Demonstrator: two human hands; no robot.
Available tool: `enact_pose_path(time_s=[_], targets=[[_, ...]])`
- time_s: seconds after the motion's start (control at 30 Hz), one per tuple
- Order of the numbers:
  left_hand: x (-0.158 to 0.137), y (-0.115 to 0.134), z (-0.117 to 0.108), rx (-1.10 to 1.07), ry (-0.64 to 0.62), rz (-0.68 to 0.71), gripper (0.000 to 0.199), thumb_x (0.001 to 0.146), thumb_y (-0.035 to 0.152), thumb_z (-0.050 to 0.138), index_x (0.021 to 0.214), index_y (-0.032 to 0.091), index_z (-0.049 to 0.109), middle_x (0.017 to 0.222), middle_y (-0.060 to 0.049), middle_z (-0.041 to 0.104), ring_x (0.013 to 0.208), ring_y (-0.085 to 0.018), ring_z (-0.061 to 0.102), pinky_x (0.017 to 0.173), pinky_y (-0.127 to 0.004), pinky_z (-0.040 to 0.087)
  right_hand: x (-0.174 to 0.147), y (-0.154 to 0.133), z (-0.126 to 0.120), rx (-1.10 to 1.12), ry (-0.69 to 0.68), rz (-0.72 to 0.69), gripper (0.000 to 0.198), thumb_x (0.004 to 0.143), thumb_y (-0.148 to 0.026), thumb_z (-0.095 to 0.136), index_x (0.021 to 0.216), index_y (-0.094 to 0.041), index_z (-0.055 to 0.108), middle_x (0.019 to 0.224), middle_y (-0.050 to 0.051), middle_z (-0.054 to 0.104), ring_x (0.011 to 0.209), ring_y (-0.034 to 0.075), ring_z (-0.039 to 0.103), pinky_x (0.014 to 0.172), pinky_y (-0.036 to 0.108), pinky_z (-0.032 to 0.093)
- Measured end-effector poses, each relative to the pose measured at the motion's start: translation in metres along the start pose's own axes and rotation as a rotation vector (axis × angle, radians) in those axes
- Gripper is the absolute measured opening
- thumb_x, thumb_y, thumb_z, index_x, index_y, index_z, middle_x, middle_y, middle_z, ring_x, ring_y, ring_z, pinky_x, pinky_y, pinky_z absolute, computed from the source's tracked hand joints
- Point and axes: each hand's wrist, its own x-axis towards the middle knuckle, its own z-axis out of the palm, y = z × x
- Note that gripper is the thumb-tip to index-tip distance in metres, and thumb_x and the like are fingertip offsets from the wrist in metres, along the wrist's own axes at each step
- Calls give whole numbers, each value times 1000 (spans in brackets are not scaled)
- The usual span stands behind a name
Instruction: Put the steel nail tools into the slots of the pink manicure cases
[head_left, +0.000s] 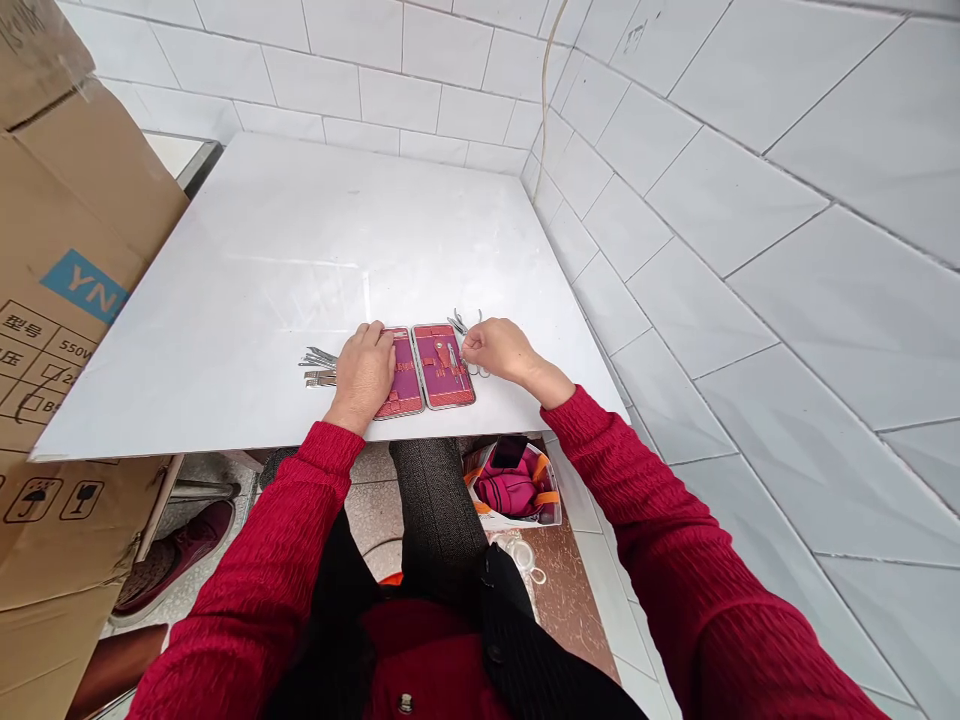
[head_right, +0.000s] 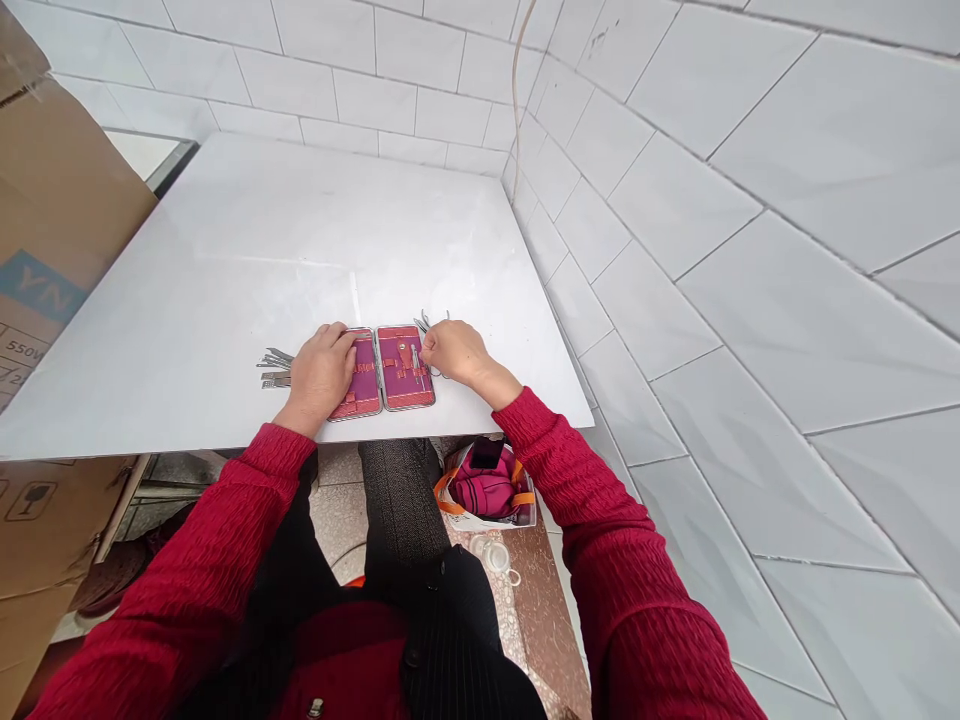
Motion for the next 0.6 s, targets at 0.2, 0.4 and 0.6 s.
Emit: enact_pose_path(time_s=[0.2, 0.4, 0.6], targets=[[0, -1, 1, -13, -14, 0, 32, 101, 17, 41, 116, 16, 69, 126, -17, 65, 119, -34, 58, 99, -50, 50, 24, -28, 13, -152, -56, 112, 15, 89, -30, 71, 86, -16, 77, 90, 16, 78, 93, 29, 73, 74, 31, 51], [-1, -2, 2, -10, -14, -6, 31, 100, 16, 41, 115, 15, 69, 125, -18, 65, 119, -35, 58, 97, -50, 50, 34, -32, 8, -72, -212, 175, 10, 86, -19, 72, 78, -14, 76, 68, 12, 74, 72, 24, 73, 72, 33, 56], [-1, -4, 6, -47, 5, -4, 28, 98, 14, 45, 108, 18, 70, 123, -16, 65, 118, -34, 57, 98, -49, 50, 37, -39, 6, -43, -264, 224, 29, 84, -7, 66, 57, -18, 65, 51, 7, 65, 61, 21, 69, 68, 32, 55]])
